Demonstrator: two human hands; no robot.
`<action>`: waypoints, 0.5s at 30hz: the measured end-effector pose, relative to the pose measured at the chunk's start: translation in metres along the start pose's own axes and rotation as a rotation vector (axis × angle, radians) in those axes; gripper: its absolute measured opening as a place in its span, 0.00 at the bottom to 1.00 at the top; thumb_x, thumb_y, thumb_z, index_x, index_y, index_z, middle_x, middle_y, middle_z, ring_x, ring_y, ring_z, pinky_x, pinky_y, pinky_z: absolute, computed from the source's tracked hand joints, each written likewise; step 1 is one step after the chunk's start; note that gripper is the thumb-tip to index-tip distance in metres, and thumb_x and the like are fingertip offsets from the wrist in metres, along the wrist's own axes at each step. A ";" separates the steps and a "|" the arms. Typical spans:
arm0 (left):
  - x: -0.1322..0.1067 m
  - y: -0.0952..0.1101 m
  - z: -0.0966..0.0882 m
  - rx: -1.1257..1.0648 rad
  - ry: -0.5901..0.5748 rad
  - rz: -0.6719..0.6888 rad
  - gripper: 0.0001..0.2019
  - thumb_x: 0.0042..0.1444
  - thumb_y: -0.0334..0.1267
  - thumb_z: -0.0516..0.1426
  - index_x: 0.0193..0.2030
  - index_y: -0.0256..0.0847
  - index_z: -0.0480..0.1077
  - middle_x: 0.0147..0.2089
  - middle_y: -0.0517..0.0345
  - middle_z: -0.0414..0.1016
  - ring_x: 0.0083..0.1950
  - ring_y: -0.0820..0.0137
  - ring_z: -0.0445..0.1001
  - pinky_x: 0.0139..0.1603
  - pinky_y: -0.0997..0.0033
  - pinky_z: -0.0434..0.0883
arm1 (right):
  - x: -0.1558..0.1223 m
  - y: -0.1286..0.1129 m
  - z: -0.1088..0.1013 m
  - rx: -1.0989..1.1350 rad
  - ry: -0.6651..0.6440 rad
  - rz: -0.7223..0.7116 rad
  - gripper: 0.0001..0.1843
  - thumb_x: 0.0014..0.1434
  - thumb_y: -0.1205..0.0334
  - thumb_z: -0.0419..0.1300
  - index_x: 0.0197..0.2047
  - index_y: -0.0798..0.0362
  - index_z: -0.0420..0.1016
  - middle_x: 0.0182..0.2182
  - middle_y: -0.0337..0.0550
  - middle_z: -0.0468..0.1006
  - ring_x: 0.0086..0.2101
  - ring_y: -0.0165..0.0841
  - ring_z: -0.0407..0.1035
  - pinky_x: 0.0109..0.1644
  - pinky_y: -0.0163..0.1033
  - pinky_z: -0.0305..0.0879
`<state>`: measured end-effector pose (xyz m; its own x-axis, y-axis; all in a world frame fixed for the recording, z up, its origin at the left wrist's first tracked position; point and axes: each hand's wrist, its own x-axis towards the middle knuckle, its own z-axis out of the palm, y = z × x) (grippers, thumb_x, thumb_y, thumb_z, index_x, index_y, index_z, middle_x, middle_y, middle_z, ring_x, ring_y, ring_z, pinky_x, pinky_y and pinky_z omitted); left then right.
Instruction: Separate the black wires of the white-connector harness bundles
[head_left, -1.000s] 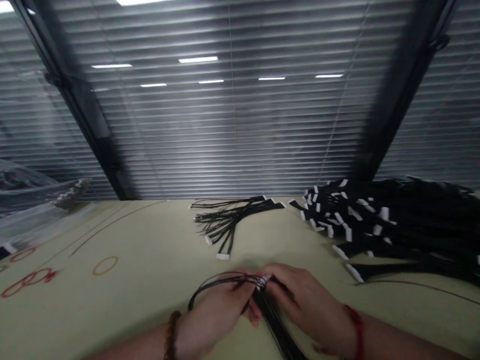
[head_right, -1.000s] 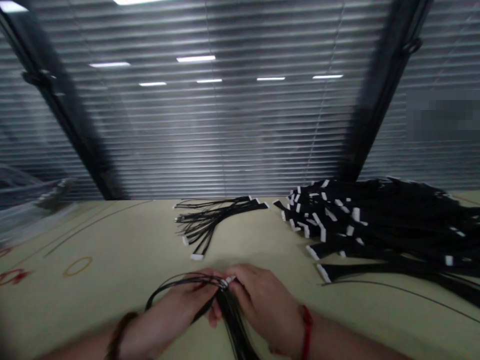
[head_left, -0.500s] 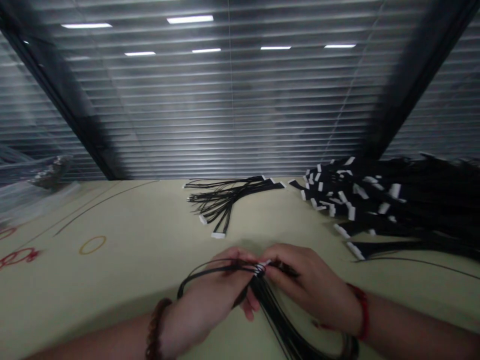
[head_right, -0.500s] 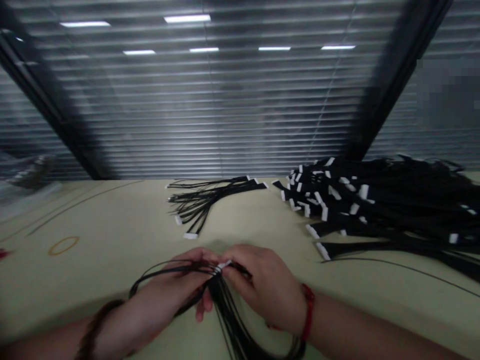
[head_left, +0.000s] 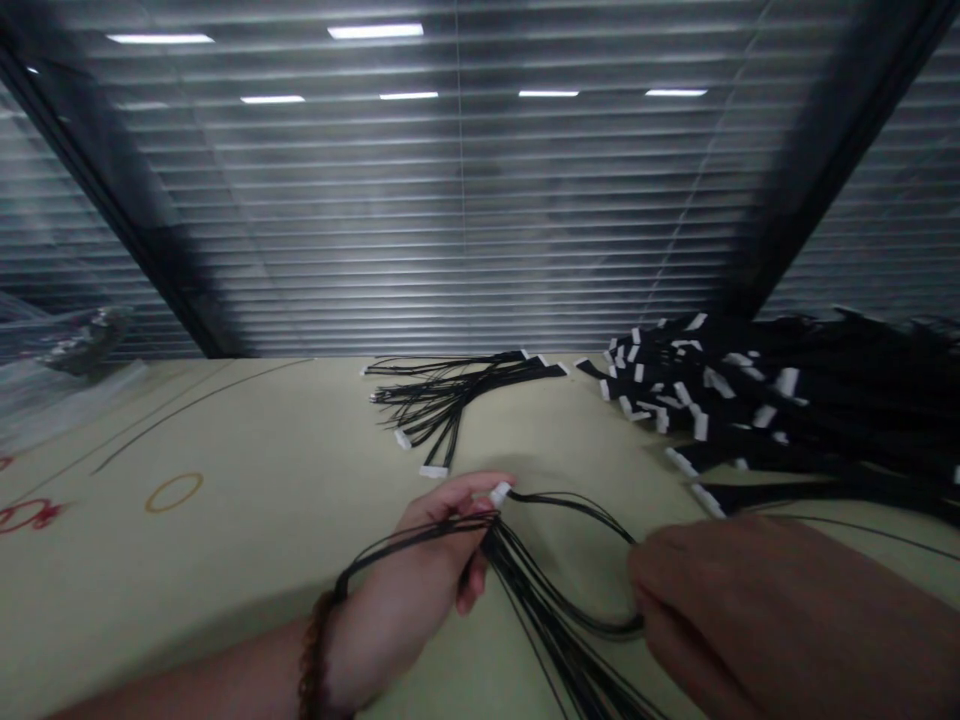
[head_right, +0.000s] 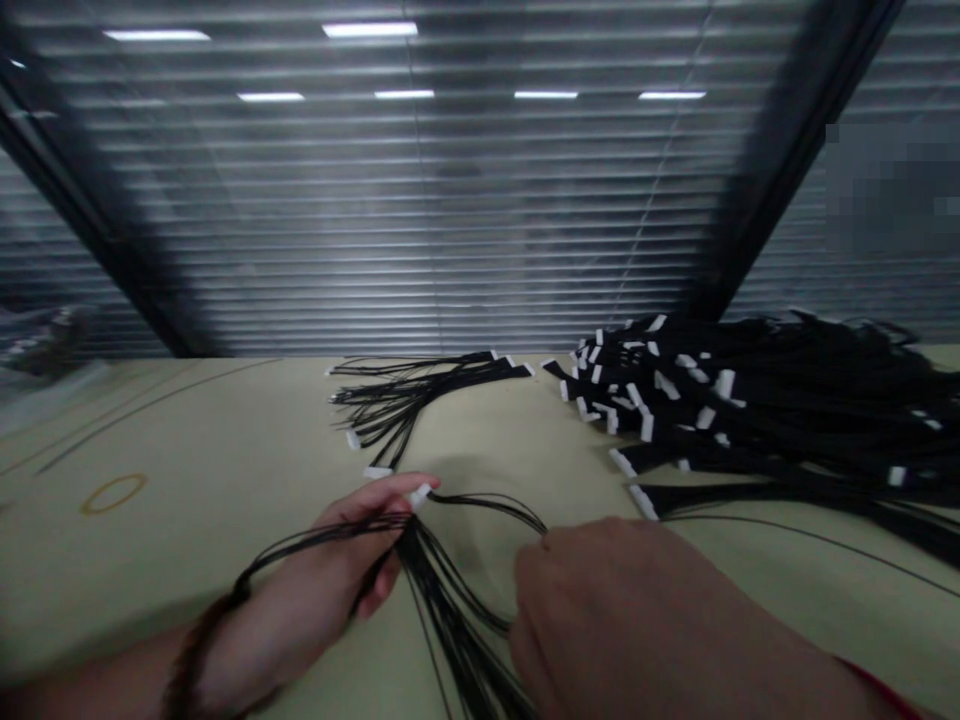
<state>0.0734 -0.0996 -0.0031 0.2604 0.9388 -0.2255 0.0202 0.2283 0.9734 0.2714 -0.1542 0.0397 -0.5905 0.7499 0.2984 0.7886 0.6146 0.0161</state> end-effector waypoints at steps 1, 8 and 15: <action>0.000 0.001 0.000 -0.018 0.010 0.008 0.16 0.51 0.34 0.55 0.47 0.36 0.70 0.18 0.66 0.64 0.15 0.80 0.55 0.13 0.83 0.52 | -0.005 0.002 0.002 -0.041 -0.071 -0.044 0.10 0.45 0.70 0.56 0.16 0.51 0.65 0.11 0.40 0.65 0.11 0.30 0.55 0.16 0.38 0.35; -0.008 0.000 0.002 -0.158 -0.090 -0.017 0.18 0.51 0.36 0.56 0.51 0.40 0.68 0.16 0.69 0.61 0.13 0.81 0.53 0.11 0.83 0.51 | 0.014 -0.009 0.021 0.470 -0.258 0.227 0.12 0.54 0.70 0.51 0.24 0.51 0.71 0.22 0.38 0.72 0.22 0.27 0.63 0.23 0.33 0.50; -0.011 -0.005 0.003 -0.235 -0.199 0.005 0.14 0.50 0.40 0.58 0.44 0.41 0.70 0.15 0.68 0.62 0.11 0.81 0.53 0.10 0.84 0.51 | 0.031 -0.017 0.037 0.819 -0.183 0.384 0.13 0.53 0.70 0.50 0.19 0.55 0.64 0.15 0.32 0.57 0.19 0.22 0.52 0.21 0.28 0.46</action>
<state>0.0737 -0.1124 -0.0056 0.4447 0.8762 -0.1860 -0.1994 0.2993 0.9331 0.2332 -0.1329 0.0133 -0.3864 0.9222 -0.0133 0.6101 0.2447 -0.7536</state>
